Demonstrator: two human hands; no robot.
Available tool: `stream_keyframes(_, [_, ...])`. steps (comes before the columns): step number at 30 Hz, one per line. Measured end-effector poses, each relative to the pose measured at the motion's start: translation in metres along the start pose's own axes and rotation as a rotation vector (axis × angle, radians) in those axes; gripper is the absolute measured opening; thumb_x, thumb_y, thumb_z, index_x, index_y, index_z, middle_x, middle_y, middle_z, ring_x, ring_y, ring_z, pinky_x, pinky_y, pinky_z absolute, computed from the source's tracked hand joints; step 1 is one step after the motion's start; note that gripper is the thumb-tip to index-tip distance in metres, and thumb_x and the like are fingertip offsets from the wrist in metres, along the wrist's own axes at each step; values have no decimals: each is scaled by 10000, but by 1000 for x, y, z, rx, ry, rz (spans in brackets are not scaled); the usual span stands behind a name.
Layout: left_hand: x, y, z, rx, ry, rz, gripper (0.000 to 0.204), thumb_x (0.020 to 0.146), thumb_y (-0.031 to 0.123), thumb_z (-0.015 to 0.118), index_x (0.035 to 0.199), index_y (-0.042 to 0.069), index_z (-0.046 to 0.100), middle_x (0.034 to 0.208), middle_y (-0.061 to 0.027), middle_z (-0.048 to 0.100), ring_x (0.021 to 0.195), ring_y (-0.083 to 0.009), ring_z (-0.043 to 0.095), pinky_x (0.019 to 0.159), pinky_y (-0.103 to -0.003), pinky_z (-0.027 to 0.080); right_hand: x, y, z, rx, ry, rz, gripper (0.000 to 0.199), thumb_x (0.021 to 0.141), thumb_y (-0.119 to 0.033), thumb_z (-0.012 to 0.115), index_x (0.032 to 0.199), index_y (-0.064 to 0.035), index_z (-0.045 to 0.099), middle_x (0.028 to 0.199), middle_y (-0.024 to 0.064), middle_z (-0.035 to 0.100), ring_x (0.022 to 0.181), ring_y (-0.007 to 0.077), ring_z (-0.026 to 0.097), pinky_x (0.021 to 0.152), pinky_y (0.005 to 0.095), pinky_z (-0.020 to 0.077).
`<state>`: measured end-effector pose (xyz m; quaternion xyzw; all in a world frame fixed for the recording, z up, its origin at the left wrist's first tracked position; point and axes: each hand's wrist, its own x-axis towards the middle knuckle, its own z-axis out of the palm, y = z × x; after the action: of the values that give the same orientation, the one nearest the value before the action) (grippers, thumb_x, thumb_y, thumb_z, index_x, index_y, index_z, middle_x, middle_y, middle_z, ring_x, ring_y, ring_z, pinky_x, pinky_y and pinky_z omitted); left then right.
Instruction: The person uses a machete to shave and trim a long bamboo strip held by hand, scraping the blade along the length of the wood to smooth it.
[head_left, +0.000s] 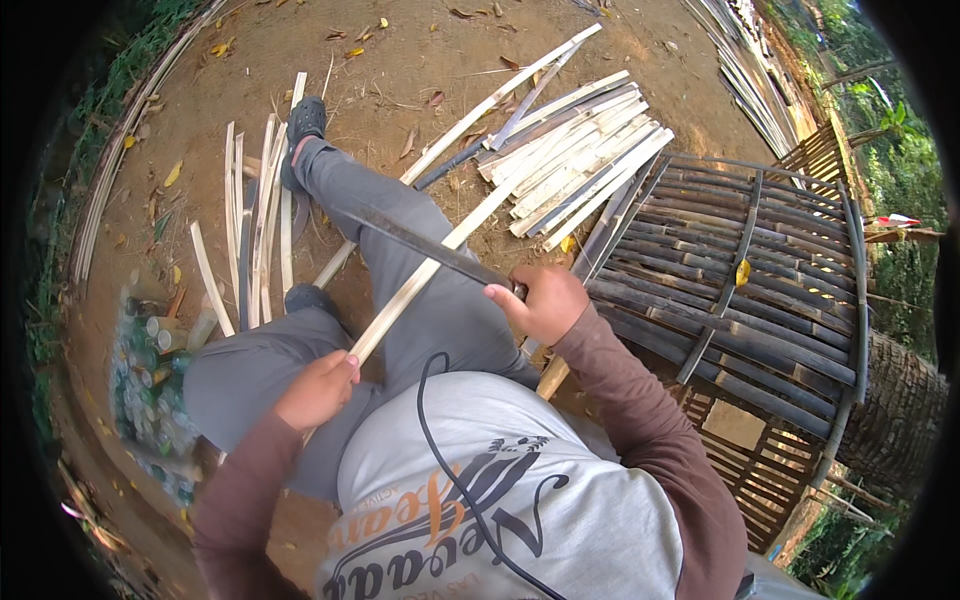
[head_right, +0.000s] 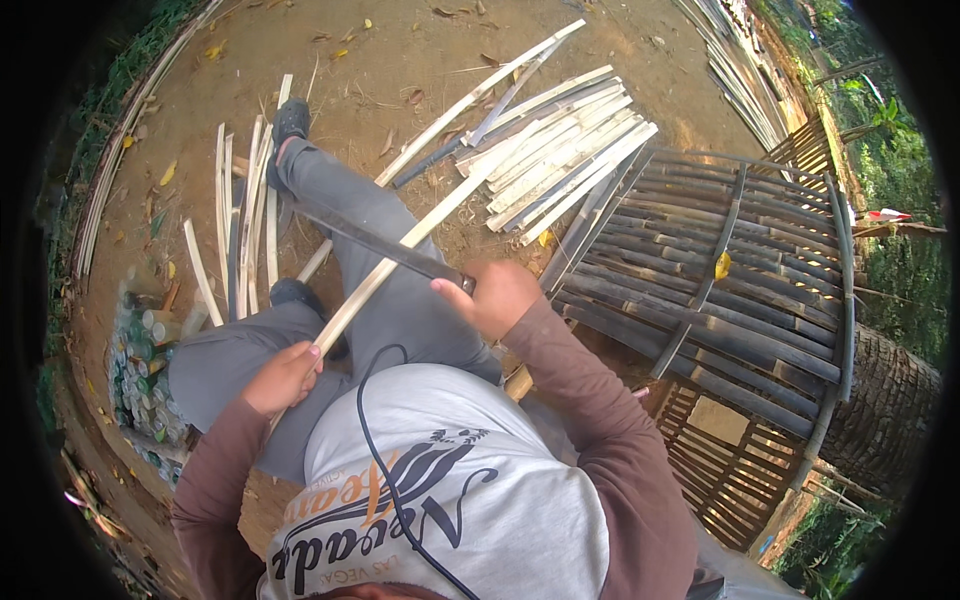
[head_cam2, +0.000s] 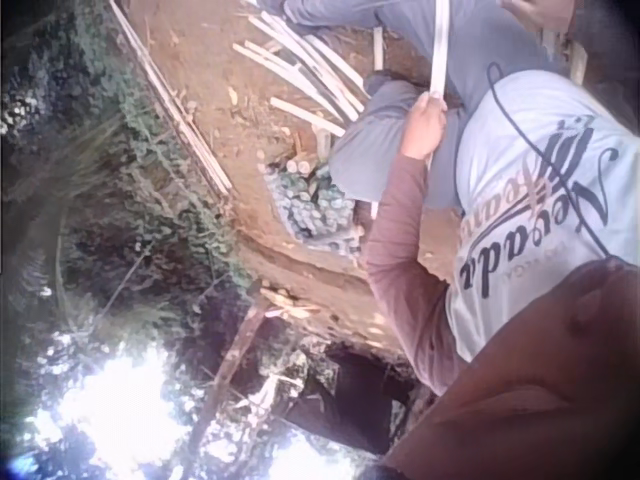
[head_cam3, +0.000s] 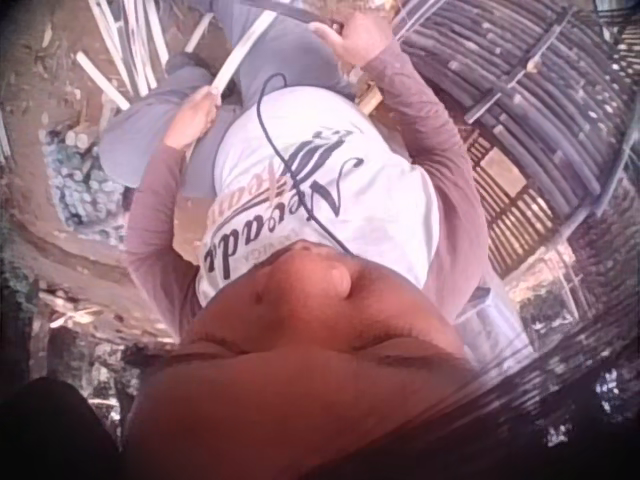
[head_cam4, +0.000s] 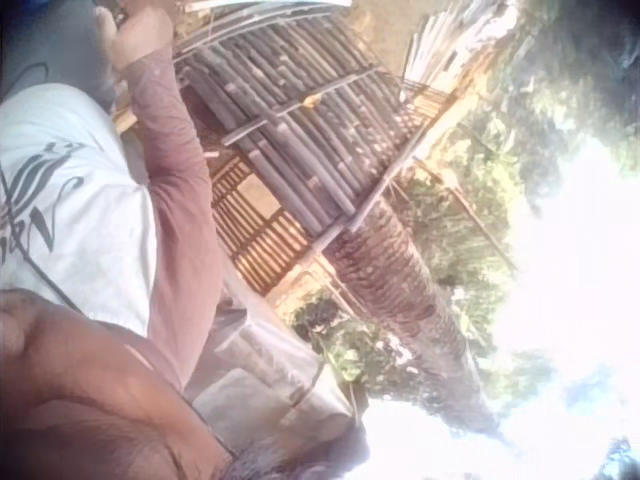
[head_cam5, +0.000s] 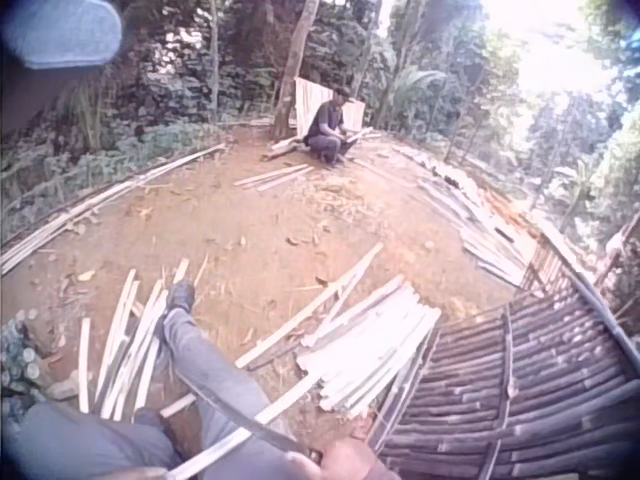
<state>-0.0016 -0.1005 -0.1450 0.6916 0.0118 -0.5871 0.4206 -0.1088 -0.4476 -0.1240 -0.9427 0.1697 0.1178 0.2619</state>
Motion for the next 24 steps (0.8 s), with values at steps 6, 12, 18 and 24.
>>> stream_keyframes(6, [32, 9, 26, 136, -62, 113, 361, 1118, 329, 460, 899, 60, 559, 667, 0, 480, 587, -106, 420, 567, -308, 379, -24, 29, 75, 145, 58, -50, 583, 937, -613, 662, 836, -43, 733, 718, 190, 672, 733, 429, 674, 674, 506, 529])
stream_keyframes(12, [47, 22, 56, 292, -11, 208, 366, 1115, 320, 454, 877, 61, 556, 669, 12, 476, 574, -102, 396, 558, -311, 354, 5, 88, 96, 66, 196, -84, 637, 946, -649, 619, 864, -29, 741, 774, 229, 689, 794, 451, 683, 725, 520, 537])
stream_keyframes(18, [39, 15, 44, -75, -103, -88, 324, 1117, 343, 449, 920, 100, 533, 653, 45, 418, 499, -72, 331, 461, -275, 282, 50, 175, 129, 192, 289, 250, 695, 982, -671, 539, 887, -17, 752, 813, 256, 701, 825, 463, 687, 757, 530, 536])
stream_keyframes(24, [33, 15, 30, -73, -118, -157, 309, 1121, 351, 443, 948, 107, 519, 658, 55, 409, 490, -61, 323, 441, -262, 271, 41, 146, 137, 176, 187, 142, 650, 988, -647, 548, 981, -35, 768, 853, 260, 714, 844, 464, 692, 769, 526, 537])
